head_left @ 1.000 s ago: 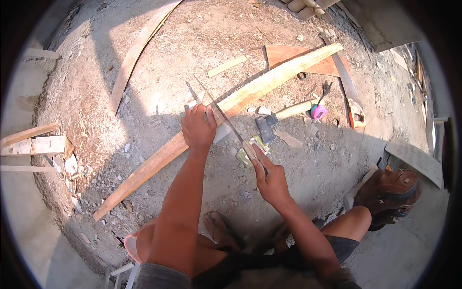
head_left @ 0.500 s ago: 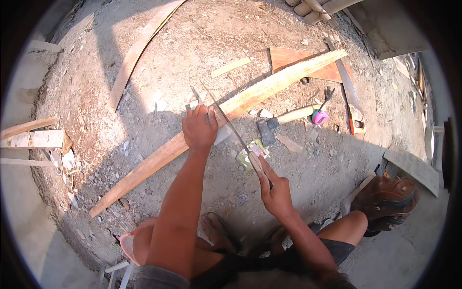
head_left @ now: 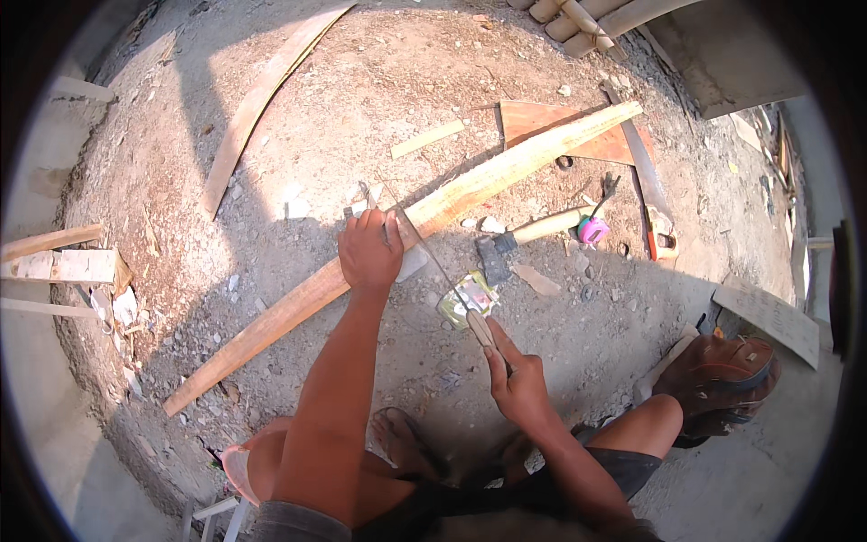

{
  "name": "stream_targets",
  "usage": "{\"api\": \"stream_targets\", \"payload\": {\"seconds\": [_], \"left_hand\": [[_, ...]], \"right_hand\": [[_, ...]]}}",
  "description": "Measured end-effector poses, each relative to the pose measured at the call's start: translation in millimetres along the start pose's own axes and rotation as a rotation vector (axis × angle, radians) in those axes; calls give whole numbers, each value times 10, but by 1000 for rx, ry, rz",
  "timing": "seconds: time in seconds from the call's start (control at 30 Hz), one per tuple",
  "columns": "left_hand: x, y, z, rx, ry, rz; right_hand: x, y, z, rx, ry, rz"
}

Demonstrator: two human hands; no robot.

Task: The person measures a wooden plank with a tape measure and then saws it using a hand saw.

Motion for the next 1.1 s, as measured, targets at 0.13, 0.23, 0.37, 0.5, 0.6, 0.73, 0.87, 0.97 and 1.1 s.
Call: {"api": "stream_targets", "payload": {"seconds": [0.13, 0.23, 0.37, 0.5, 0.6, 0.73, 0.87, 0.97, 1.1], "left_hand": [[104, -14, -4, 54, 23, 49], [228, -46, 79, 49, 50, 26], [130, -96, 28, 100, 70, 70], [40, -87, 43, 55, 30, 11], [30, -109, 41, 91, 77, 50], [141, -66, 66, 43, 25, 34], [88, -57, 46, 93, 75, 45], [57, -50, 20, 76, 36, 52], [159, -73, 30, 46, 36, 50]], "right_hand": [[70, 390, -327, 1, 55, -32], [54, 52, -134, 22, 104, -47], [87, -96, 59, 26, 46, -45], [-75, -30, -222, -2, 79, -60], [-130, 190, -416, -12, 117, -43], [-276, -182, -251, -8, 155, -56], [-349, -770, 288, 65, 126, -194], [-396, -775, 334, 29, 128, -135], [-329, -729, 212, 50, 137, -131]]}}
Point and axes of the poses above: each hand's wrist, its own y-axis away from the middle knuckle, its own z-axis out of the palm, x = y × z, the point moved 4 cm from there along -y, towards the middle knuckle, and after that the axes turned 11 degrees about x, right-handed, at the moved point
